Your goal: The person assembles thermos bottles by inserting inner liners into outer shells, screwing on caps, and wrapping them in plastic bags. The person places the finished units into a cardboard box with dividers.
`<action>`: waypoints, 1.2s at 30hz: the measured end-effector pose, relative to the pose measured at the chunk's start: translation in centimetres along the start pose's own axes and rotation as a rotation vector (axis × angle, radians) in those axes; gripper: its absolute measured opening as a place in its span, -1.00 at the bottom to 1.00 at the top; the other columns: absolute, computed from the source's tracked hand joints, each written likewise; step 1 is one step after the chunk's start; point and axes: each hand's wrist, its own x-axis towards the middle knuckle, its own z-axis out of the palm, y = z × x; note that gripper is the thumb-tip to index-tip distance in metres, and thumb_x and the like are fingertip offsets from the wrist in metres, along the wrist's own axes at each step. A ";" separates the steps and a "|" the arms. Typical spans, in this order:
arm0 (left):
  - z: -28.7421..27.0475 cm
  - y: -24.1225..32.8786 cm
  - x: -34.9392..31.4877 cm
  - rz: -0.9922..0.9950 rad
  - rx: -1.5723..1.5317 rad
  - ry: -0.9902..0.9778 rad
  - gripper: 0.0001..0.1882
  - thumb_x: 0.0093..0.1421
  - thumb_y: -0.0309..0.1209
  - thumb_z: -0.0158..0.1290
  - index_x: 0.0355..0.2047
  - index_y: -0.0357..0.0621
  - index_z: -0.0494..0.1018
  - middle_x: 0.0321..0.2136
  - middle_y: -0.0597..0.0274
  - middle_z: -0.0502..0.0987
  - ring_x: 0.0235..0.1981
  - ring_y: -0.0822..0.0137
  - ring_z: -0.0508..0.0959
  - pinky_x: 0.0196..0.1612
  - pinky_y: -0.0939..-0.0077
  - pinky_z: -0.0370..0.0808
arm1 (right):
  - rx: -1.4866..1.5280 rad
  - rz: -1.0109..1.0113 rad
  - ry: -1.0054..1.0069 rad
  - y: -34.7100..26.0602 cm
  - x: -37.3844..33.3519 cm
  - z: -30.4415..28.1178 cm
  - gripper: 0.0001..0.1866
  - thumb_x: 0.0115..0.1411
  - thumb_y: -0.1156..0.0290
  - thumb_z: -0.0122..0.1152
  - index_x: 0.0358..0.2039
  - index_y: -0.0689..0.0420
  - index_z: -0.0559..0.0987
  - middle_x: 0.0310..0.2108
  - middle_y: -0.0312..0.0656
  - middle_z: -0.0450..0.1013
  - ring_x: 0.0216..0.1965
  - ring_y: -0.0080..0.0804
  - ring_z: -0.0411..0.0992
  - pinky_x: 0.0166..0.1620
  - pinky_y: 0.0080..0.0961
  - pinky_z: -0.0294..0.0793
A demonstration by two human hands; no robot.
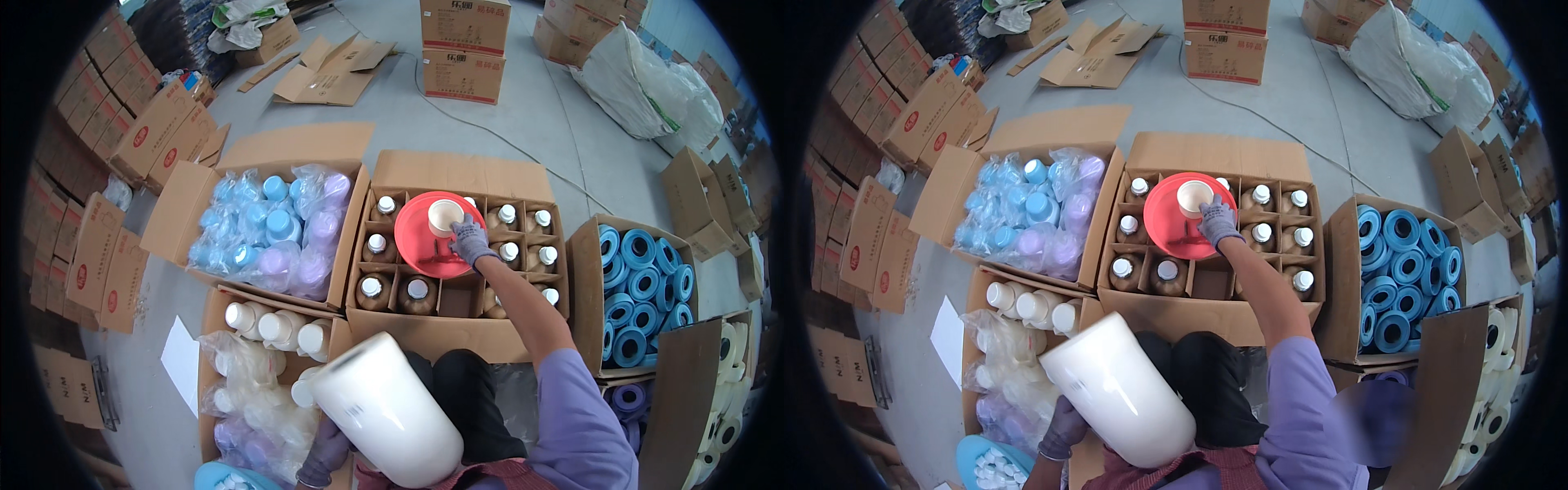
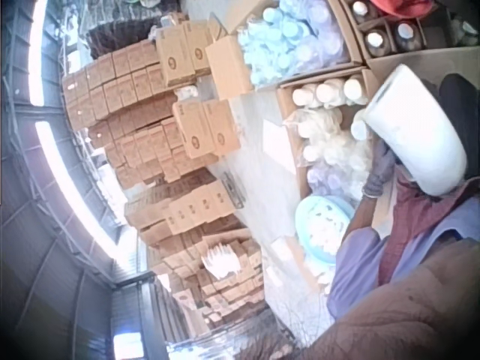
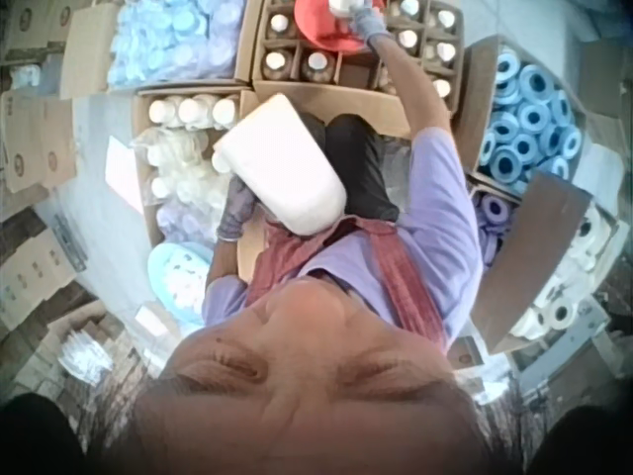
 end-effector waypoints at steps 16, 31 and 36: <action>6.9 1.4 1.2 0.736 0.004 0.157 -0.86 0.28 -0.53 0.02 -0.18 -0.28 0.49 -0.52 0.35 0.42 -0.41 0.51 0.49 -0.26 0.60 0.52 | 0.696 -1.134 0.549 -3.1 -29.1 -14.5 -0.43 -0.02 0.27 0.40 0.04 0.12 0.50 -0.03 -0.05 0.43 -0.01 -0.09 0.42 0.14 -0.04 0.37; 5.1 0.9 0.2 1.509 1.128 -0.054 -0.47 0.12 -0.46 0.07 0.15 -0.09 0.42 0.11 0.00 0.39 0.09 0.07 0.47 0.28 0.04 0.30 | 0.878 -0.924 -0.429 -3.6 -20.7 -13.5 -0.65 0.40 0.16 -0.02 -0.25 0.17 0.58 -0.18 -0.17 0.56 -0.16 -0.37 0.53 -0.03 -0.41 0.52; 0.2 1.0 -0.4 1.387 0.968 -0.197 -0.54 0.16 -0.51 0.06 0.11 -0.13 0.45 0.08 0.01 0.45 0.09 0.05 0.48 0.26 0.05 0.32 | 1.150 -0.559 -0.838 -3.2 -27.5 -12.9 -0.50 0.41 0.02 -0.08 -0.03 0.20 0.59 -0.01 -0.16 0.50 0.00 -0.45 0.43 0.14 -0.47 0.37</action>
